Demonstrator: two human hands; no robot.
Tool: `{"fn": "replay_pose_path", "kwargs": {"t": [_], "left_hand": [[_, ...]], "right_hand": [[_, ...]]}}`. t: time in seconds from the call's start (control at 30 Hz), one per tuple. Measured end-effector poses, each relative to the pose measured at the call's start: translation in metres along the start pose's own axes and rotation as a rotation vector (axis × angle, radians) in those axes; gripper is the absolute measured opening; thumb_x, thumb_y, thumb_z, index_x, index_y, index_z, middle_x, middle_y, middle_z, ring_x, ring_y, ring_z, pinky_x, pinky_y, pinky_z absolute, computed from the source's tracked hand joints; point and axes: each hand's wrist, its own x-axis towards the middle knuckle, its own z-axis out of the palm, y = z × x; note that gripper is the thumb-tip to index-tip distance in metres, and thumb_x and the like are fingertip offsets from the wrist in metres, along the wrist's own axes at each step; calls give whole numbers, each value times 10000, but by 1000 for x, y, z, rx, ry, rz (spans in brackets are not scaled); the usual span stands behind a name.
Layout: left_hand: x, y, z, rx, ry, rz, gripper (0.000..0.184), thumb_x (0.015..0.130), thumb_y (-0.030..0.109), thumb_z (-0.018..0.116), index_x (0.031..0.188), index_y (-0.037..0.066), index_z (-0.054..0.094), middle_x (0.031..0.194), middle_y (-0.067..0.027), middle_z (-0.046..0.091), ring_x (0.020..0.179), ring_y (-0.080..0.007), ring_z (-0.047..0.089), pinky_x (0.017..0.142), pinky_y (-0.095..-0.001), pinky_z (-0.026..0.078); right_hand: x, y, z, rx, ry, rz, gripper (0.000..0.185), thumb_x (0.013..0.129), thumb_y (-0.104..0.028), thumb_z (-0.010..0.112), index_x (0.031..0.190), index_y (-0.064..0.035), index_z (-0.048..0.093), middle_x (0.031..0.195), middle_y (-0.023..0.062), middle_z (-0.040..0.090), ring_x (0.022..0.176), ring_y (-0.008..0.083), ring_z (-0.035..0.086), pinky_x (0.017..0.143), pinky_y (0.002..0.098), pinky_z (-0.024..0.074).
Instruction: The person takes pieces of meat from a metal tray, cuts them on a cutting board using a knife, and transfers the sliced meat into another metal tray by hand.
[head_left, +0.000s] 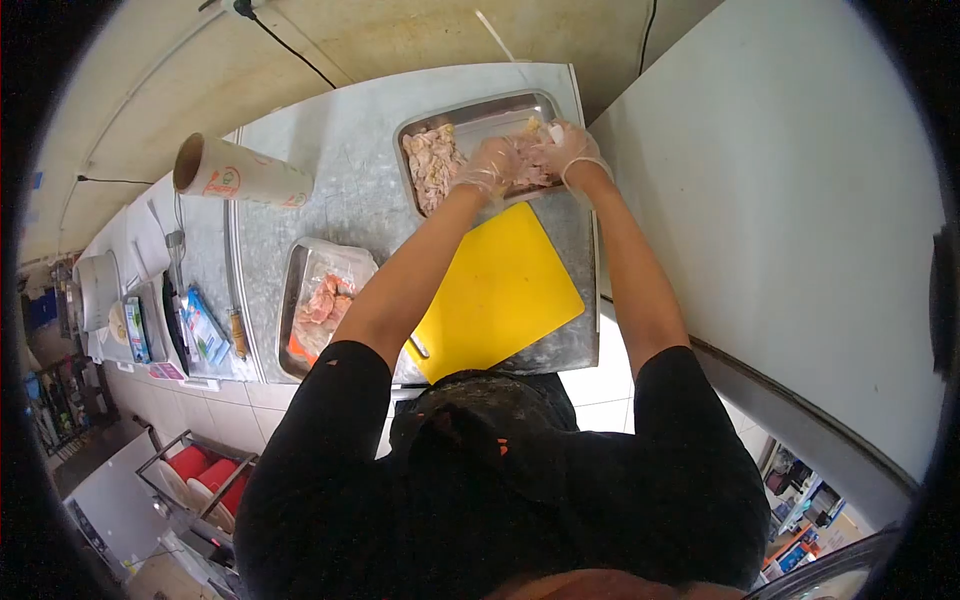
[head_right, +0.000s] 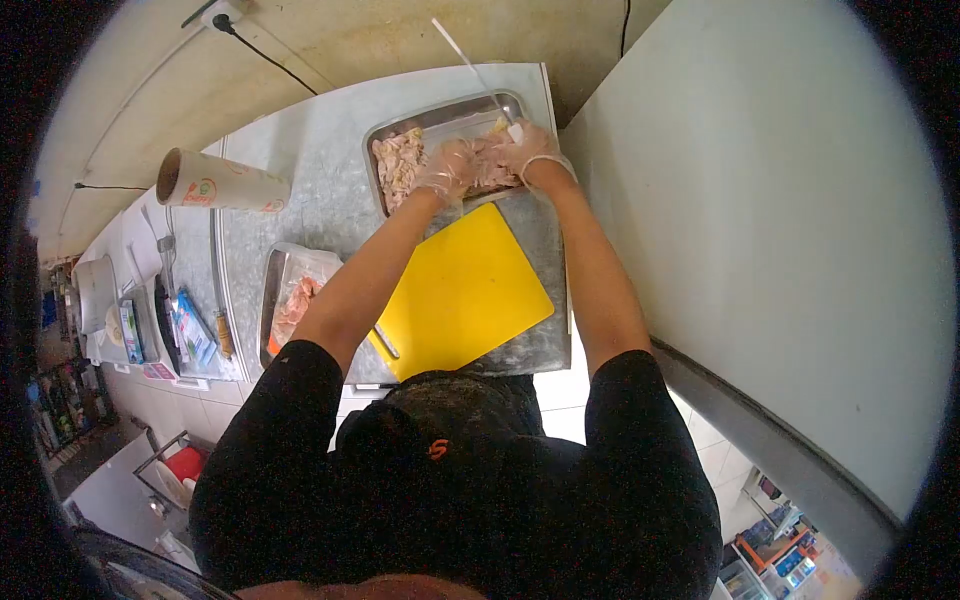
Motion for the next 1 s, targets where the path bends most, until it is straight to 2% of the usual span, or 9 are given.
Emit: {"fn": "replay_pose_path", "kwargs": {"t": [0.13, 0.2, 0.33, 0.43, 0.63, 0.73, 0.8, 0.93, 1.0], "left_hand": [[-3, 20, -16, 250, -13, -188, 276, 874, 267, 624, 1101, 126, 691, 1027, -230, 668, 949, -389, 648, 808, -430, 512], [-4, 10, -17, 181, 110, -144, 354, 890, 329, 603, 971, -3, 696, 922, -288, 662, 919, -376, 664, 747, -429, 515], [-5, -15, -11, 249, 191, 40, 324, 879, 328, 615, 959, 30, 713, 898, -262, 671, 861, -373, 669, 734, -419, 520], [-22, 14, -30, 127, 128, -202, 309, 877, 338, 612, 1023, 85, 714, 946, -241, 673, 881, -346, 671, 738, -411, 524], [-16, 28, -33, 160, 154, 32, 326, 898, 332, 582, 1116, 111, 682, 1121, -219, 641, 968, -330, 648, 826, -410, 506], [20, -14, 4, 636, -56, 246, 348, 892, 308, 577, 1160, 98, 648, 1247, -210, 583, 1050, -350, 613, 873, -413, 494], [52, -69, 40, 710, 318, 373, 334, 874, 269, 573, 1146, 83, 627, 1300, -208, 538, 1091, -361, 586, 880, -423, 495], [-15, -1, -6, 332, 407, 14, 363, 911, 325, 521, 1121, 53, 636, 1143, -253, 610, 1032, -372, 618, 858, -456, 492], [-15, -13, 1, 379, 177, -87, 319, 906, 313, 526, 1021, 53, 671, 1053, -229, 651, 977, -373, 633, 843, -455, 494]], "right_hand": [[16, -6, 3, 30, 61, 98, 304, 819, -299, 630, 1013, -67, 667, 1002, 227, 665, 957, 389, 635, 836, 437, 503], [25, -6, 8, 74, 100, 112, 290, 817, -289, 629, 993, -64, 677, 990, 230, 666, 951, 388, 637, 833, 437, 504], [39, 9, 22, 41, 215, 69, 283, 808, -271, 624, 972, -47, 677, 945, 217, 673, 911, 385, 641, 814, 437, 500], [47, 19, 17, 77, 244, 121, 277, 800, -267, 632, 938, -30, 673, 906, 207, 676, 870, 386, 642, 793, 434, 498], [38, 25, 12, -99, -8, 99, 307, 866, -298, 579, 1017, -48, 670, 1084, 234, 641, 1033, 398, 606, 885, 452, 480], [17, 9, 3, -212, -79, 46, 322, 873, -321, 574, 1018, -49, 667, 1088, 234, 638, 1036, 402, 601, 883, 458, 479], [12, 3, 2, -219, -104, 50, 330, 876, -331, 574, 1021, -49, 664, 1083, 234, 639, 1033, 405, 599, 878, 460, 480], [6, 9, 5, -204, 49, 116, 369, 871, -361, 585, 1059, -52, 658, 1052, 231, 652, 1017, 393, 612, 862, 452, 484], [-2, 7, 6, -108, 90, 57, 414, 872, -389, 587, 1085, -40, 653, 1035, 228, 660, 996, 392, 618, 851, 439, 485]]}}
